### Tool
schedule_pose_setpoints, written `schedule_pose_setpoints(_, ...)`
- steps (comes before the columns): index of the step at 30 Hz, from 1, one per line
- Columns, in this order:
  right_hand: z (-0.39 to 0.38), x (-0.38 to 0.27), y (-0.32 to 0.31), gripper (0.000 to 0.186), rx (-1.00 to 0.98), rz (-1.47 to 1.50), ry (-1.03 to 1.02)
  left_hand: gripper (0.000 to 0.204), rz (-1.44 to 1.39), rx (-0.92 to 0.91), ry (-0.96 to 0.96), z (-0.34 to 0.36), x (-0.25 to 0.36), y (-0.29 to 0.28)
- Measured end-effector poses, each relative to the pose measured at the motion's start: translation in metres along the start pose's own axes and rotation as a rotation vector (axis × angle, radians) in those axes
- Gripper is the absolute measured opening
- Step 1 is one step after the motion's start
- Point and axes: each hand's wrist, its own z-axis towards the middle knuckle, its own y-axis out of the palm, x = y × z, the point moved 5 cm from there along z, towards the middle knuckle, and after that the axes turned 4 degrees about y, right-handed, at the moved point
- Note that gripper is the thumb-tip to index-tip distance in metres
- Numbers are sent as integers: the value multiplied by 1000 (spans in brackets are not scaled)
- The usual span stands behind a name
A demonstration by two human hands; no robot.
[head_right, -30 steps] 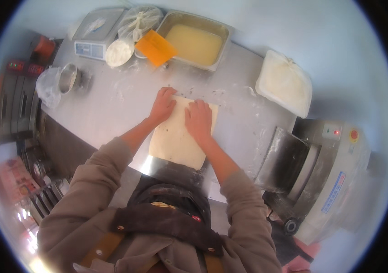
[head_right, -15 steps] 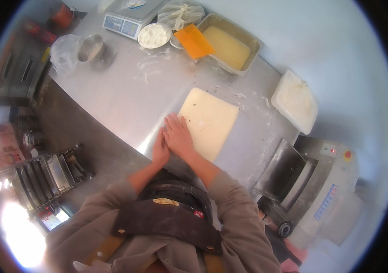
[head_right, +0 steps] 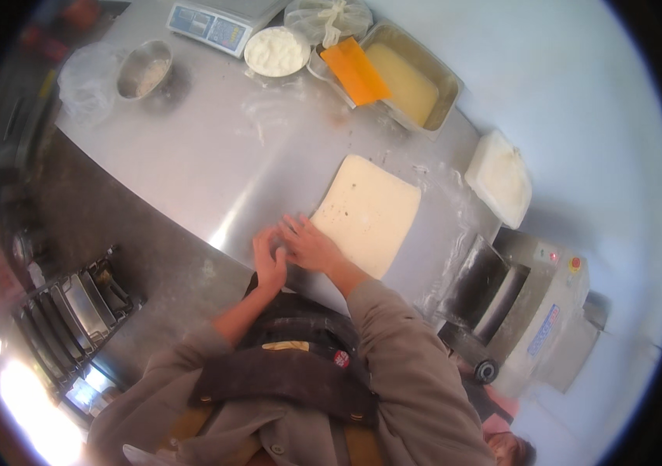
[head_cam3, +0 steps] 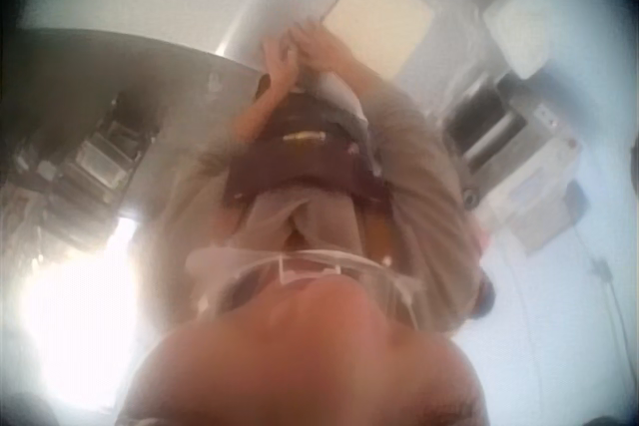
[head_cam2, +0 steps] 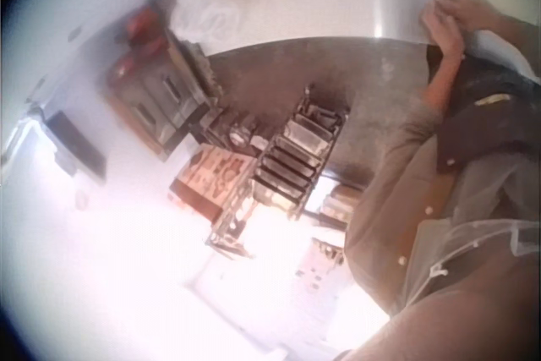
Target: The person spreads a dark filling over a large sheet of dough, folds it into a rectangular block, and presses it flat. They then pass the block through a dough sheeter to thin it and use a round cutter to cut multiple circular pieces from the sheet.
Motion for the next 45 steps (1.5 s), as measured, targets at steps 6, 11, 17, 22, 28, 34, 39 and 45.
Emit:
schedule_pose_setpoints(6, -18, -10, -4, 95, -168, 54, 36, 59, 9, 38, 106, -4, 11, 0)
schedule_pose_setpoints(11, -27, -2, 9, 101, -309, 156, -82, 59, -20, 15, 42, 12, 10, 17)
schedule_pose_setpoints(17, -57, 8, 13, 104, -166, 374, -42, 66, 78, -180, 45, 31, 21, 57)
schedule_pose_setpoints(22, -79, 24, 18, 103, -338, 421, -141, 76, 317, -303, 130, 44, 39, 95)
schedule_pose_setpoints(28, -84, 32, 9, 100, -440, 415, -139, 89, 494, -296, 148, 53, 44, 107)
schedule_pose_setpoints(34, -109, 28, -8, 105, -274, 366, -226, 90, 521, -333, 83, 43, 37, 112)
schedule_pose_setpoints(39, -128, 39, -4, 107, -313, 280, -280, 89, 564, -302, 102, 47, 39, 111)
schedule_pose_setpoints(45, -152, 48, -16, 101, -228, 330, -292, 88, 562, -256, 137, 45, 42, 109)
